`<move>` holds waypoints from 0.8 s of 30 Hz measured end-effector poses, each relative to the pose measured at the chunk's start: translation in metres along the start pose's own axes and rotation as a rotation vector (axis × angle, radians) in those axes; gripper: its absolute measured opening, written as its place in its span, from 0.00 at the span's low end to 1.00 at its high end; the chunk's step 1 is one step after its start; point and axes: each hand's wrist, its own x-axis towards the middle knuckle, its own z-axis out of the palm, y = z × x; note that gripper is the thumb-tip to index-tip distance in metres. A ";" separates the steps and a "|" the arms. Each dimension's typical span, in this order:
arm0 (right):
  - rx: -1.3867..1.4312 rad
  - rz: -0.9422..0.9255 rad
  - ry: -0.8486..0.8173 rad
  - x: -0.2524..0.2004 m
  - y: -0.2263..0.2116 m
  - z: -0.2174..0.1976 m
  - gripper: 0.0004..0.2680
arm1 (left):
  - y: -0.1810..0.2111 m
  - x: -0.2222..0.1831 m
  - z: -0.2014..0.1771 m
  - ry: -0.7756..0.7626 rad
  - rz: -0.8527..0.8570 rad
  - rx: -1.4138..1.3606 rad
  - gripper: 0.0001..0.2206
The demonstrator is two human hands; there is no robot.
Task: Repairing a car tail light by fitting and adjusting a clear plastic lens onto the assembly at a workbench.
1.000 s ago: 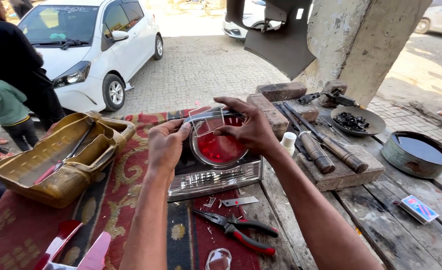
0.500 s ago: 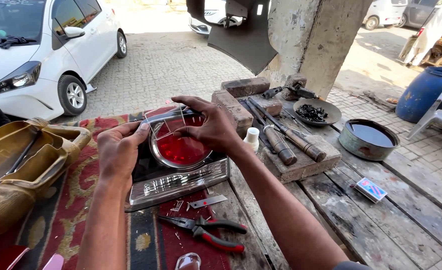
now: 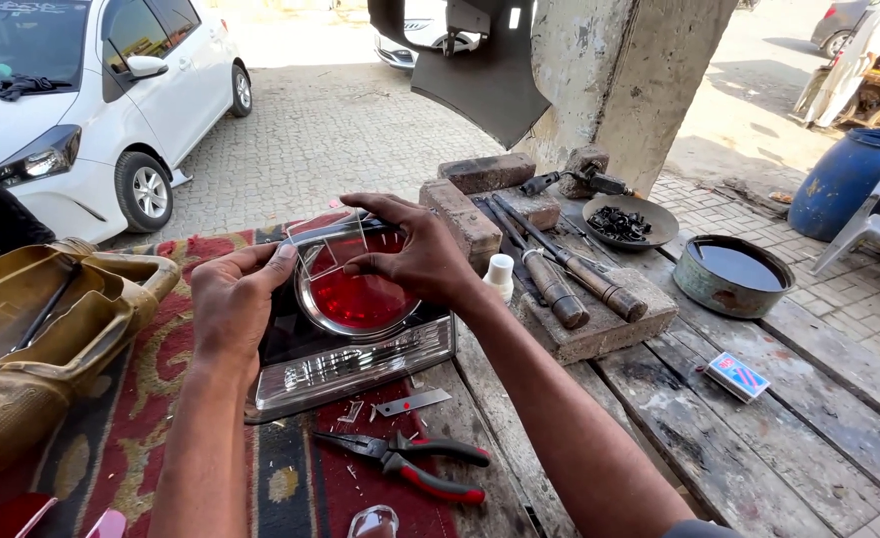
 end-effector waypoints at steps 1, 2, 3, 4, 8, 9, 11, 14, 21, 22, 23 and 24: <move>-0.007 -0.003 0.003 0.001 0.000 0.000 0.28 | 0.004 -0.003 0.002 0.005 -0.007 0.000 0.13; -0.015 -0.006 0.005 0.002 0.001 0.000 0.28 | 0.009 -0.005 0.003 0.010 -0.014 0.001 0.13; -0.015 -0.008 0.006 0.002 0.001 0.000 0.28 | 0.009 -0.005 0.003 0.010 -0.011 0.000 0.13; -0.008 -0.003 0.007 0.002 0.001 0.000 0.28 | 0.008 -0.004 0.002 -0.002 -0.019 -0.014 0.14; -0.006 -0.010 0.006 0.001 0.001 0.000 0.28 | 0.010 -0.004 0.001 -0.022 -0.033 -0.040 0.15; -0.007 -0.010 0.006 0.002 0.000 0.000 0.28 | 0.006 -0.002 0.002 -0.022 -0.033 -0.041 0.15; -0.026 -0.015 0.003 0.002 0.000 0.001 0.28 | 0.000 0.001 0.003 -0.038 -0.047 -0.077 0.15; -0.013 -0.018 0.005 0.002 0.001 0.001 0.29 | 0.007 -0.003 0.001 -0.034 -0.049 -0.072 0.15; -0.001 -0.019 -0.006 0.003 0.002 -0.001 0.28 | -0.001 0.002 -0.001 -0.056 -0.023 -0.063 0.16; -0.007 -0.019 -0.005 0.003 0.002 0.000 0.28 | -0.002 0.003 -0.002 -0.056 -0.024 -0.070 0.16; -0.013 -0.020 -0.005 0.003 0.002 0.000 0.28 | -0.003 0.003 -0.002 -0.056 -0.026 -0.076 0.17; -0.013 -0.019 -0.005 0.003 0.002 -0.001 0.28 | -0.001 0.001 -0.002 -0.056 -0.026 -0.076 0.17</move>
